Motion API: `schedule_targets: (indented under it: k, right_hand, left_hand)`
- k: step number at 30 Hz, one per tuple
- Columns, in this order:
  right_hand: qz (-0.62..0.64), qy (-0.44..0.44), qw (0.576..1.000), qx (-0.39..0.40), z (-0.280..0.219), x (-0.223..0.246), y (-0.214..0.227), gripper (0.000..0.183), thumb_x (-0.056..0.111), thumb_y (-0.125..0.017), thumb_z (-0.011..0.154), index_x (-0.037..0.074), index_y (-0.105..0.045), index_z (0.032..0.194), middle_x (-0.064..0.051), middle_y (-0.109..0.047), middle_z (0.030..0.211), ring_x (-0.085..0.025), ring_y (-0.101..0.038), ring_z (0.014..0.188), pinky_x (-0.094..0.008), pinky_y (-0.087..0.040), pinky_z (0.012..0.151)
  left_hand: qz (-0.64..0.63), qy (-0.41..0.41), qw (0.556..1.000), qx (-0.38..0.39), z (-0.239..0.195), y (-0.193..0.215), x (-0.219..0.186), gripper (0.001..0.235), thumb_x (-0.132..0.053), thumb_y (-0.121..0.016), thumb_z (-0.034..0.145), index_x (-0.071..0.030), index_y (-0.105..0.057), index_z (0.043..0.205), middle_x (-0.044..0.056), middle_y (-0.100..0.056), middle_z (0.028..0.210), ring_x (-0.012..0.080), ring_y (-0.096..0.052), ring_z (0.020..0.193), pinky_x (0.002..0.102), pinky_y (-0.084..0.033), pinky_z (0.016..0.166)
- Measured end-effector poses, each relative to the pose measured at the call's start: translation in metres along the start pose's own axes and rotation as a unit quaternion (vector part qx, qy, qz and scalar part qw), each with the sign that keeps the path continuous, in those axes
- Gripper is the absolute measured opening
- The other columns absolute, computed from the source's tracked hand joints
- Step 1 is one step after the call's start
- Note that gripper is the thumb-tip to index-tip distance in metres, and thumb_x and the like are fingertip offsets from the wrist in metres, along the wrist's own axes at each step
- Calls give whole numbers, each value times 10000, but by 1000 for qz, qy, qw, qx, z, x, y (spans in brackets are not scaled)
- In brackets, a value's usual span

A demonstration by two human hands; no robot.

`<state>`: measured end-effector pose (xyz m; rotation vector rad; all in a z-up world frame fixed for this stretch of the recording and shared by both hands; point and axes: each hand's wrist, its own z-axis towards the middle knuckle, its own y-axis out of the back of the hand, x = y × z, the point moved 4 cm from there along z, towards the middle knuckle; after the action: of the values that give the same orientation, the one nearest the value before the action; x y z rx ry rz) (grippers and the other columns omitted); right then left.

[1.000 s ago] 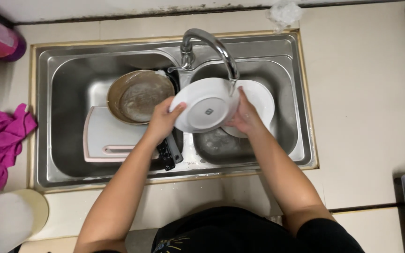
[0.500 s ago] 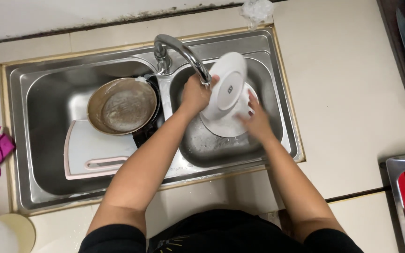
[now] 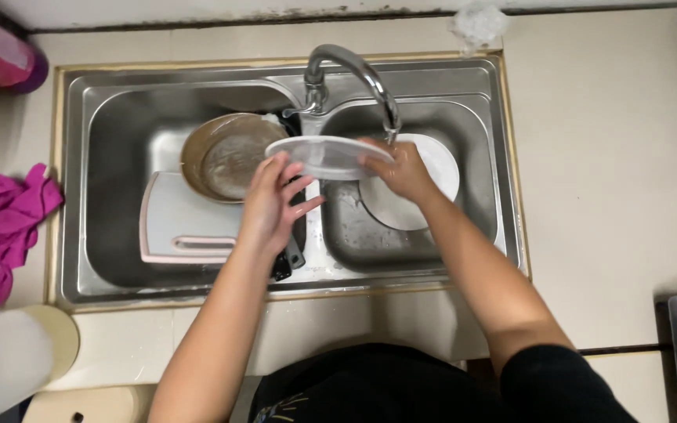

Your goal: Washing various kitchen items including plates, bowls, a cutting board, and a pan in a sink

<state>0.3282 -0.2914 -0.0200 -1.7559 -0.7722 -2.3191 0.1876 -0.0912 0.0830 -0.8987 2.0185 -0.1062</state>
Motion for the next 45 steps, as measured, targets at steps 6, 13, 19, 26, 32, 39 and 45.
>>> schedule_targets:
  k: [6, 13, 19, 26, 32, 39, 45]
  right_hand:
    - [46, -52, 991, 111, 28, 46, -12, 341, 118, -849, 829, 151, -779, 1162, -82, -779, 1104, -249, -730, 1083, -392, -533, 1003]
    - [-79, -142, 985, 66, 6, 38, 41, 216, 185, -751, 897, 112, -783, 1099, -134, -758, 936, -316, -719, 923, -452, -523, 878]
    - [-197, -118, 973, -11, -48, 35, 123, 197, 137, -735, 943, 77, -761, 1129, -202, -740, 935, -429, -706, 962, -475, -531, 825]
    - [-255, -1, 962, -101, -123, 59, 139, 388, -115, -603, 838, -28, -712, 1200, -277, -727, 1084, -489, -676, 1060, -548, -530, 946]
    - [-273, -7, 950, -151, -171, 42, 153, 416, -26, -548, 894, 72, -710, 1264, -175, -740, 1134, -392, -689, 1109, -461, -562, 961]
    - [-137, 0, 945, -296, -175, 20, 293, 306, 91, -584, 968, 61, -658, 1263, -61, -721, 1134, -198, -694, 1053, -316, -534, 909]
    - [-576, 103, 767, -264, -136, 52, 477, 639, 33, -574, 705, 32, -655, 1339, -189, -700, 1276, -415, -636, 1102, -497, -521, 956]
  left_hand:
    - [38, -84, 994, -54, -23, 90, 12, 179, -233, -509, 1058, -126, -569, 1188, 35, -637, 1018, 166, -690, 882, 410, -678, 673]
    - [89, -83, 986, -113, -44, 137, 39, 145, -179, -510, 1052, -119, -601, 1148, 39, -643, 982, 133, -656, 837, 378, -670, 665]
    - [140, -78, 984, -79, -32, 116, 58, 143, -167, -530, 1039, -117, -625, 1134, 40, -664, 968, 132, -667, 828, 349, -665, 660]
    - [250, -65, 966, -2, 17, 52, 106, 156, -203, -571, 1027, -94, -660, 1096, 66, -674, 967, 138, -650, 848, 302, -642, 655]
    - [351, -32, 935, 46, 53, -7, 153, 225, -247, -612, 1018, -82, -701, 1142, 125, -691, 1037, 204, -649, 923, 366, -623, 724]
    - [363, 51, 928, 66, 98, -52, 195, 229, -245, -618, 965, -127, -702, 1143, 33, -669, 1076, 156, -605, 875, 363, -550, 730]
    - [423, 92, 901, -25, 160, -31, 227, 264, -355, -597, 983, -187, -649, 1179, 52, -580, 921, 169, -555, 867, 407, -525, 717]
